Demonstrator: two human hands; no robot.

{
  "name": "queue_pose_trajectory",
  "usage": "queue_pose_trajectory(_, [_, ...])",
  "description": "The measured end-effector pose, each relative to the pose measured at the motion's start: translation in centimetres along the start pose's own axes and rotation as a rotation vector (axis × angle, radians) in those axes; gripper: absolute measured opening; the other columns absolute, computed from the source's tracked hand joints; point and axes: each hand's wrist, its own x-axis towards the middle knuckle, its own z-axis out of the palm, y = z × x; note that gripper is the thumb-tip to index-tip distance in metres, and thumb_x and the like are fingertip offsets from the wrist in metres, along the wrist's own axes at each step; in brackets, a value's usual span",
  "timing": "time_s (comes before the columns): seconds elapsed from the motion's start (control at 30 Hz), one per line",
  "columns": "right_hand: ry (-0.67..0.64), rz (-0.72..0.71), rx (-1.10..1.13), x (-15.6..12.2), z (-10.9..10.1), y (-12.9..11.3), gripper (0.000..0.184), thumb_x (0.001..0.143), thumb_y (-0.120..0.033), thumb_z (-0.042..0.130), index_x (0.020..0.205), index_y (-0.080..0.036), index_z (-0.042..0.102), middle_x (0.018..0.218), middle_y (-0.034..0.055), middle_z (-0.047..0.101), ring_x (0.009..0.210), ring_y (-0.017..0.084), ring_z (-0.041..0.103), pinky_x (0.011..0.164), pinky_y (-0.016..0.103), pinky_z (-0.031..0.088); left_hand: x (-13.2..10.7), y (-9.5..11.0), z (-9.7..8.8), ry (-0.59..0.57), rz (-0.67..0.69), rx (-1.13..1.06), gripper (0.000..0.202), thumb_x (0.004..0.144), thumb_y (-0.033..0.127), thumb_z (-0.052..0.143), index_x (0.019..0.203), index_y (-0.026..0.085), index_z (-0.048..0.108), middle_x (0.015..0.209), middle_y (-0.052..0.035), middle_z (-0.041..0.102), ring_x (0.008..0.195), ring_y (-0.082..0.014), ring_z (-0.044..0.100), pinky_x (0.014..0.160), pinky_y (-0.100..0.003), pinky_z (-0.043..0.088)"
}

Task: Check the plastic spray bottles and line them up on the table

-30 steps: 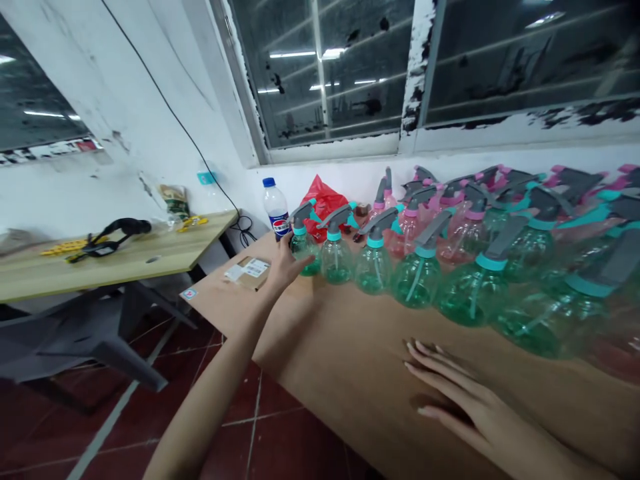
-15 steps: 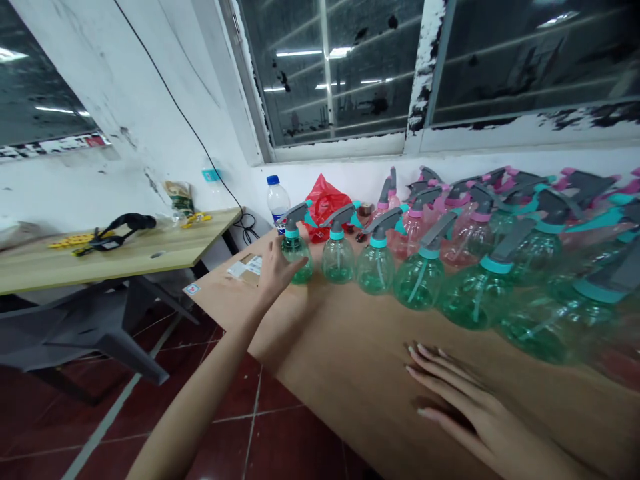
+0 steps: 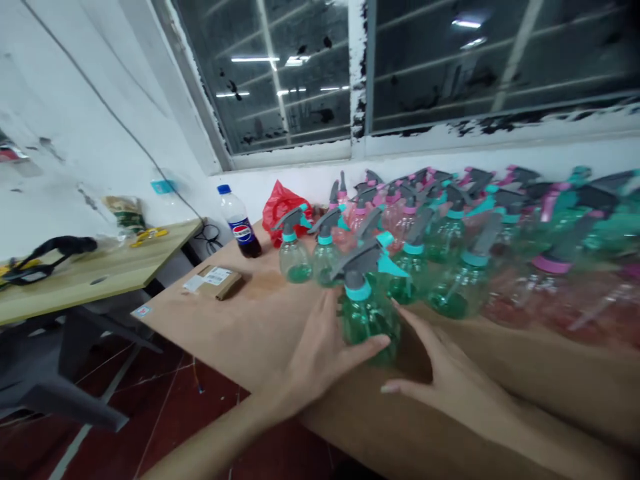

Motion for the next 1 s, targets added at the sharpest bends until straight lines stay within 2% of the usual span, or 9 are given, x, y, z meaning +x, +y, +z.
queue_pose_trajectory(0.13, [0.12, 0.144, 0.048, -1.6, -2.2, 1.5, 0.086, 0.072, -0.041, 0.065, 0.142, -0.024, 0.019, 0.14, 0.0136, 0.041, 0.125, 0.034, 0.042, 0.096, 0.054, 0.041, 1.8, 2.8, 4.4, -0.123, 0.063, 0.029, 0.064, 0.067, 0.04, 0.075, 0.12, 0.021, 0.043, 0.122, -0.0114, 0.053, 0.116, -0.0304, 0.048, 0.098, -0.048, 0.04])
queue_pose_trajectory(0.23, [0.126, 0.252, 0.105, -3.0, -4.3, 2.9, 0.078, 0.073, -0.037, 0.063, 0.139, -0.024, 0.024, 0.134, 0.0126, 0.049, 0.12, 0.032, 0.048, 0.093, 0.053, 0.043, 3.1, 4.2, 6.9, -0.226, 0.102, 0.045, 0.062, 0.07, 0.043, 0.072, 0.12, 0.022, 0.043, 0.121, -0.0127, 0.052, 0.115, -0.0327, 0.048, 0.095, -0.051, 0.041])
queue_pose_trajectory(0.33, [0.102, 0.303, 0.155, -4.3, -6.6, 4.2, 0.079, 0.07, -0.043, 0.068, 0.135, -0.023, 0.029, 0.129, 0.0118, 0.053, 0.118, 0.031, 0.05, 0.095, 0.053, 0.042, 4.4, 5.1, 8.6, -0.299, 0.152, 0.09, 0.056, 0.074, 0.048, 0.066, 0.118, 0.02, 0.044, 0.114, -0.0136, 0.054, 0.108, -0.0341, 0.052, 0.089, -0.053, 0.043])
queue_pose_trajectory(0.47, [0.053, 0.284, 0.153, -5.6, -9.2, 5.8, 0.09, 0.062, -0.05, 0.074, 0.135, -0.023, 0.03, 0.133, 0.012, 0.049, 0.122, 0.032, 0.045, 0.099, 0.053, 0.039, 6.6, 6.3, 10.4, -0.36, 0.324, 0.036, 0.055, 0.077, 0.044, 0.063, 0.124, 0.026, 0.042, 0.119, -0.0102, 0.053, 0.114, -0.0324, 0.049, 0.095, -0.053, 0.04])
queue_pose_trajectory(0.57, [0.001, 0.233, 0.139, -6.2, -10.8, 6.5, 0.094, 0.059, -0.052, 0.076, 0.136, -0.024, 0.03, 0.137, 0.0116, 0.045, 0.125, 0.033, 0.042, 0.099, 0.052, 0.04, 8.3, 7.6, 11.7, -0.403, 0.353, -0.133, 0.06, 0.074, 0.037, 0.068, 0.127, 0.031, 0.04, 0.123, -0.0061, 0.053, 0.114, -0.0297, 0.051, 0.096, -0.05, 0.041])
queue_pose_trajectory(0.67, [-0.074, 0.157, 0.164, -6.5, -12.1, 7.1, 0.097, 0.058, -0.049, 0.077, 0.138, -0.026, 0.028, 0.139, 0.0105, 0.042, 0.126, 0.03, 0.041, 0.1, 0.049, 0.039, 9.4, 9.1, 13.1, -0.479, 0.329, -0.349, 0.066, 0.072, 0.034, 0.071, 0.129, 0.031, 0.038, 0.126, -0.0057, 0.053, 0.107, -0.0273, 0.057, 0.087, -0.042, 0.05])
queue_pose_trajectory(0.77, [-0.101, 0.111, 0.21, -6.5, -13.0, 7.5, 0.092, 0.058, -0.046, 0.078, 0.135, -0.026, 0.033, 0.136, 0.0099, 0.045, 0.124, 0.03, 0.043, 0.1, 0.048, 0.039, 9.5, 10.4, 14.4, -0.512, 0.349, -0.425, 0.069, 0.069, 0.031, 0.074, 0.127, 0.029, 0.039, 0.113, -0.0047, 0.059, 0.094, -0.0245, 0.062, 0.075, -0.035, 0.054])
queue_pose_trajectory(0.9, [-0.105, 0.102, 0.271, -6.8, -13.2, 8.3, 0.092, 0.058, -0.046, 0.078, 0.135, -0.024, 0.034, 0.135, 0.0095, 0.046, 0.123, 0.029, 0.045, 0.099, 0.045, 0.041, 9.5, 11.2, 16.0, -0.499, 0.385, -0.414, 0.043, 0.073, 0.028, 0.067, 0.112, 0.023, 0.049, 0.107, -0.0045, 0.06, 0.092, -0.023, 0.06, 0.081, -0.036, 0.051])
queue_pose_trajectory(1.0, [-0.103, 0.158, 0.198, -7.2, -13.3, 8.8, 0.094, 0.057, -0.049, 0.077, 0.136, -0.022, 0.034, 0.133, 0.0109, 0.048, 0.12, 0.03, 0.047, 0.098, 0.046, 0.042, 9.6, 11.4, 16.8, -0.487, 0.373, -0.437, 0.023, 0.077, 0.02, 0.056, 0.099, 0.023, 0.051, 0.084, -0.0001, 0.057, 0.07, -0.0156, 0.058, 0.064, -0.029, 0.049])
